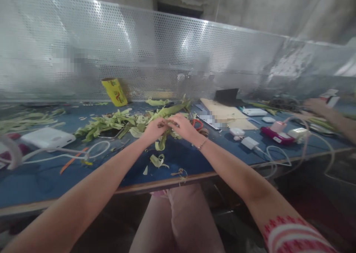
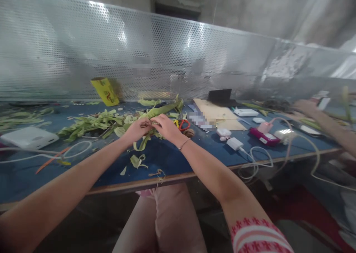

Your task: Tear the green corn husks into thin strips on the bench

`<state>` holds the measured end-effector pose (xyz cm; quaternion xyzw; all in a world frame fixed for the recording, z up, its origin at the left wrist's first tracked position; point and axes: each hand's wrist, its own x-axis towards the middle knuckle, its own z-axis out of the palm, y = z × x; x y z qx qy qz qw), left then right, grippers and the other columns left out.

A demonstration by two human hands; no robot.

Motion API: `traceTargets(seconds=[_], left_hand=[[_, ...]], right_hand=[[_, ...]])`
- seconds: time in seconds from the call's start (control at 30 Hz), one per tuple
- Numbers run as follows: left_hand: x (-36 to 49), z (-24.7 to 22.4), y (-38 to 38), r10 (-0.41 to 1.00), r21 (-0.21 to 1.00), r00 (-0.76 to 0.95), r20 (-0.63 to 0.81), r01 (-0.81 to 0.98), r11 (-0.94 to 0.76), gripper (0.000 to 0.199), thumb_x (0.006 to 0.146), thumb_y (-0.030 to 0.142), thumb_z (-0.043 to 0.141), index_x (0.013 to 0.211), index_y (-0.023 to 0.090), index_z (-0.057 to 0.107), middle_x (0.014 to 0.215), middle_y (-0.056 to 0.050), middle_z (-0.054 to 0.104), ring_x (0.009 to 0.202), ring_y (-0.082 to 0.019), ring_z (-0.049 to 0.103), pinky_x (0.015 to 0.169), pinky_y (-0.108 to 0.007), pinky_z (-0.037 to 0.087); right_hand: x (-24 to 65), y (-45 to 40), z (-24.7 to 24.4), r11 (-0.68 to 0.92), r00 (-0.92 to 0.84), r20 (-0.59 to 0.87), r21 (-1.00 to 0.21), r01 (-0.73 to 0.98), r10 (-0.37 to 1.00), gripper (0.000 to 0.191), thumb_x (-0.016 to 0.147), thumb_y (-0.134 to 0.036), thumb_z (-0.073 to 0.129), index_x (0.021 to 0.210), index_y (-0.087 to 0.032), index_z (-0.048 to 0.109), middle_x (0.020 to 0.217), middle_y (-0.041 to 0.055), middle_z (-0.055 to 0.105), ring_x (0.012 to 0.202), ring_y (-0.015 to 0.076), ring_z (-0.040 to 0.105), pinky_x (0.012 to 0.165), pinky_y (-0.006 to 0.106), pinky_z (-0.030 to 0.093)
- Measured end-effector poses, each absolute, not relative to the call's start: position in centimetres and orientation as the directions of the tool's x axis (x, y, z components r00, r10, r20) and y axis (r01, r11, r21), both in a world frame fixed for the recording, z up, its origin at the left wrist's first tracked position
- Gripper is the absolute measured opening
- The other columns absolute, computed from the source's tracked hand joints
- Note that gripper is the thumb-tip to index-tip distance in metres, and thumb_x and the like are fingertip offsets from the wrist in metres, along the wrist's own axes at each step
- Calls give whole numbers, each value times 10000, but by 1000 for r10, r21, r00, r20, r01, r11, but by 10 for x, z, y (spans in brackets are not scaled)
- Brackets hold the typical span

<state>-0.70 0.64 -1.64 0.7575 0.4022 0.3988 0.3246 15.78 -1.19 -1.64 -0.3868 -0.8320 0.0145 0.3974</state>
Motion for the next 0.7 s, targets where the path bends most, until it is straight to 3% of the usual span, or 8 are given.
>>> traceTargets(seconds=[0.17,0.43,0.7], left_hand=[[-9,-14,12,846,743,356,397,416,-524,161,617,333,567,643,176,549,674,-18,610,668,-173,586,640,-290,466],[-11,-13,13,886,725,290,363,509,-464,238,610,413,591,658,179,579,668,-24,625,666,-187,589,620,-293,455],[-9,-13,8,883,806,327,337,385,-450,250,624,406,611,691,169,563,586,19,549,518,-120,515,515,-242,403]], right_hand=[[156,-11,-15,713,-423,625,-329,619,656,235,862,-214,470,1069,-168,572,1006,84,581,995,172,516,875,296,411],[155,-12,-12,708,-411,626,-342,618,662,125,851,-161,455,845,-153,580,846,55,567,855,152,519,774,269,405],[156,-8,-14,713,-393,652,-341,612,649,109,837,-143,424,783,-158,517,801,40,514,818,150,496,754,264,390]])
